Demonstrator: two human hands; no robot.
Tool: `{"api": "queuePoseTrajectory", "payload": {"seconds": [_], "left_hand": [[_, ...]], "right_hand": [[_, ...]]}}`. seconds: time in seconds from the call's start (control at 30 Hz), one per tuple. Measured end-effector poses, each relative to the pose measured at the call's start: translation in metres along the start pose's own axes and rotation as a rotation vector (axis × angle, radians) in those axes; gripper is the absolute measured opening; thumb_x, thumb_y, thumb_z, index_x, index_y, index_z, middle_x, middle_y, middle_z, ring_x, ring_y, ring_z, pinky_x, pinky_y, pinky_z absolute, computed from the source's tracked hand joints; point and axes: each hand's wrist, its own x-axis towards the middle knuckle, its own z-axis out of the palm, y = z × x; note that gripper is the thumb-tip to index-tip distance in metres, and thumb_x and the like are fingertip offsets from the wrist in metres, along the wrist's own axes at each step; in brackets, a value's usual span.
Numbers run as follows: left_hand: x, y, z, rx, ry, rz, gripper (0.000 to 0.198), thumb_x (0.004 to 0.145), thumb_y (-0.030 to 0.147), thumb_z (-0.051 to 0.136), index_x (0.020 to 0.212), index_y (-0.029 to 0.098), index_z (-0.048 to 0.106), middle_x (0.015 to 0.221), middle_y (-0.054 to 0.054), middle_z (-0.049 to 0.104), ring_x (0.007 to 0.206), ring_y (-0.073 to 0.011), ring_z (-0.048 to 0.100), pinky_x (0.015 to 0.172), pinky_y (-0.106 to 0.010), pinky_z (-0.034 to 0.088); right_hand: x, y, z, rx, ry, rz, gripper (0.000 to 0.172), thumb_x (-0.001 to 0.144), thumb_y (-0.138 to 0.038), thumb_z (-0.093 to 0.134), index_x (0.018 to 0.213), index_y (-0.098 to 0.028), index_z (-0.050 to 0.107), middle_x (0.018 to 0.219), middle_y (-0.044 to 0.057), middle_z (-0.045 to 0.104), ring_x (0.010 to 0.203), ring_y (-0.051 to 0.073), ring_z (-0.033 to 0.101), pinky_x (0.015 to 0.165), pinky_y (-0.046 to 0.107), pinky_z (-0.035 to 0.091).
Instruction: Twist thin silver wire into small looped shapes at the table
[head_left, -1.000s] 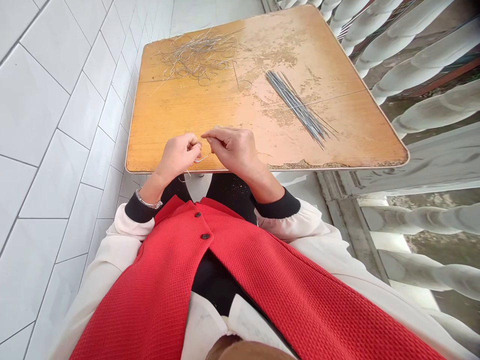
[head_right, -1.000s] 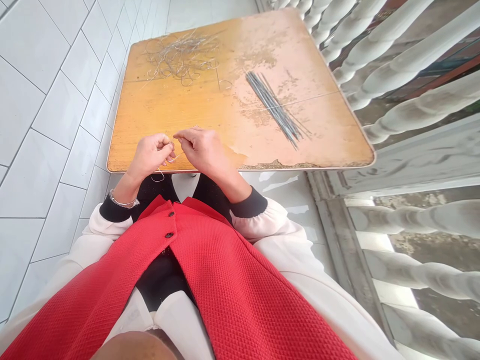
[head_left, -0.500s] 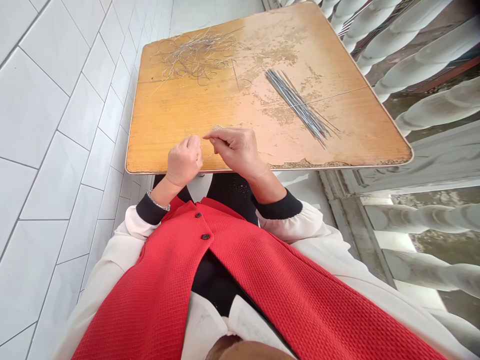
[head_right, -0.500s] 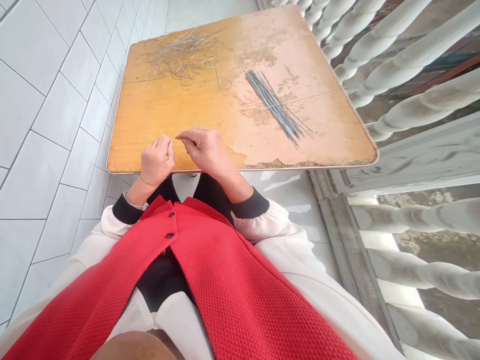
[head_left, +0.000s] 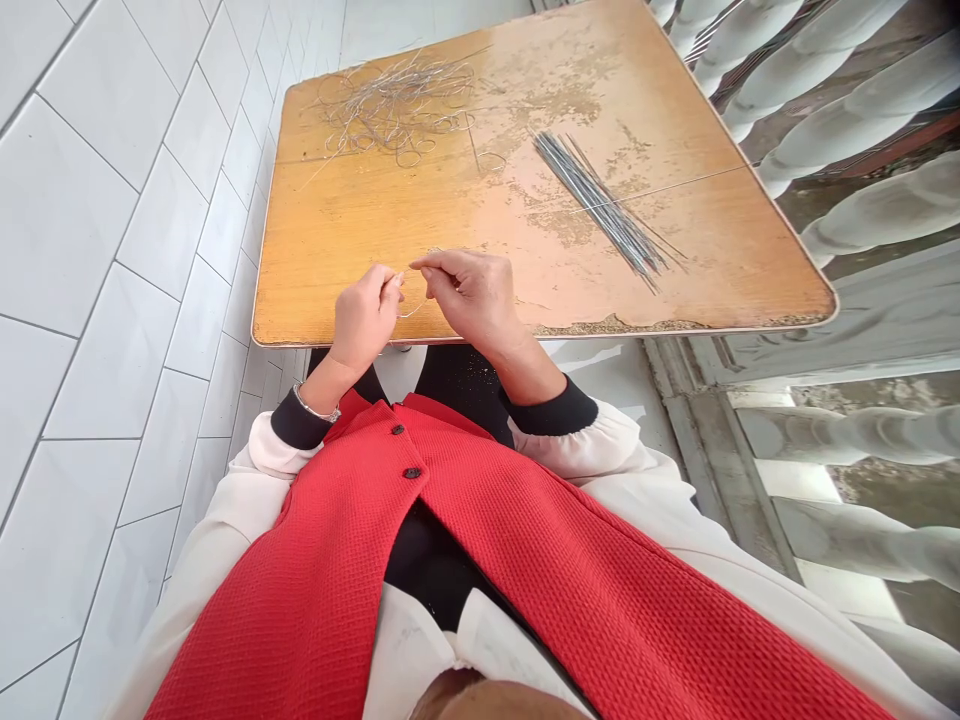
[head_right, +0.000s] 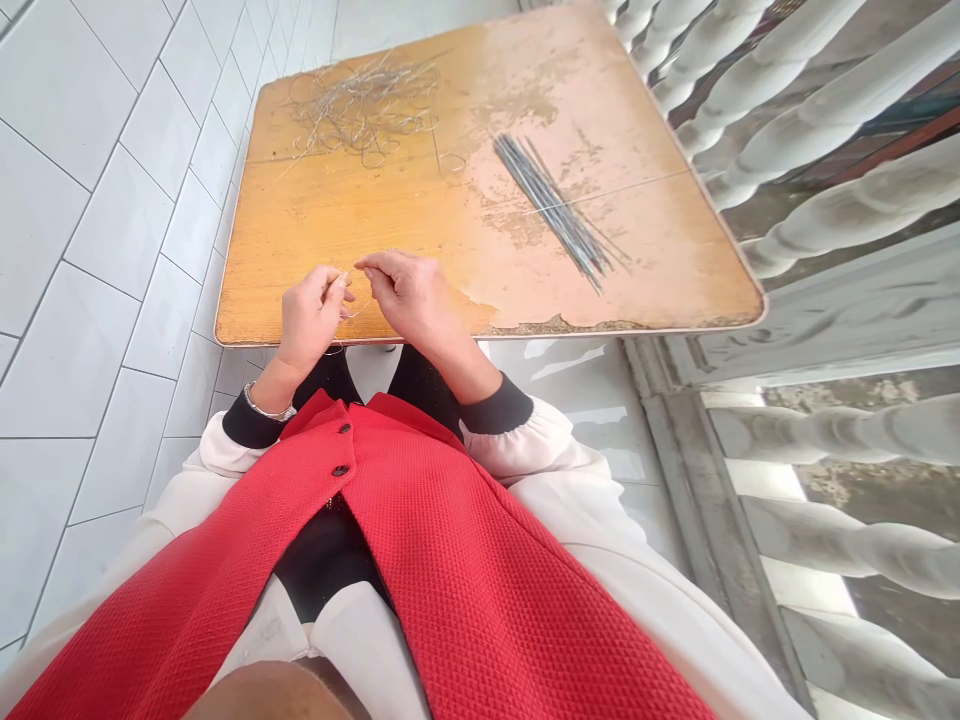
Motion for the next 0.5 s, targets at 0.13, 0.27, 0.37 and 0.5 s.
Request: {"api": "queuePoseTrajectory", "payload": {"seconds": [0.13, 0.27, 0.37, 0.5], "left_hand": [[0.004, 0.017, -0.016, -0.280, -0.172, -0.264, 0.014, 0.094, 0.015, 0.056, 0.081, 0.018, 0.058, 0.068, 0.003, 0.066, 0.058, -0.0064, 0.063, 0.054, -0.018, 0.044], [0.010, 0.027, -0.028, -0.433, -0.248, -0.322, 0.014, 0.090, 0.008, 0.060, 0.079, 0.015, 0.063, 0.064, 0.003, 0.065, 0.056, -0.0037, 0.061, 0.051, -0.015, 0.042], [0.009, 0.026, -0.027, -0.489, -0.232, -0.307, 0.014, 0.088, 0.006, 0.062, 0.077, 0.014, 0.065, 0.063, 0.004, 0.065, 0.055, -0.0029, 0.059, 0.053, -0.015, 0.043], [0.004, 0.020, -0.015, -0.614, -0.118, -0.315, 0.012, 0.089, 0.009, 0.065, 0.079, 0.016, 0.066, 0.065, 0.004, 0.068, 0.055, -0.0026, 0.060, 0.057, -0.015, 0.046]], "right_hand": [[0.000, 0.000, -0.002, -0.058, -0.031, -0.065, 0.028, 0.099, -0.031, 0.048, 0.098, -0.022, 0.075, 0.093, 0.007, 0.077, 0.086, 0.021, 0.073, 0.083, 0.037, 0.055], [-0.001, -0.002, -0.007, -0.145, -0.105, -0.111, 0.029, 0.100, -0.027, 0.046, 0.101, -0.020, 0.074, 0.088, 0.007, 0.075, 0.082, 0.020, 0.070, 0.078, 0.034, 0.053], [-0.004, -0.005, -0.008, -0.241, -0.112, -0.125, 0.028, 0.100, -0.025, 0.045, 0.104, -0.021, 0.072, 0.085, 0.006, 0.074, 0.080, 0.020, 0.069, 0.075, 0.032, 0.051], [-0.007, -0.008, -0.003, -0.311, -0.050, -0.125, 0.029, 0.101, -0.025, 0.042, 0.102, -0.021, 0.071, 0.086, 0.007, 0.074, 0.081, 0.021, 0.069, 0.073, 0.032, 0.050]]}}
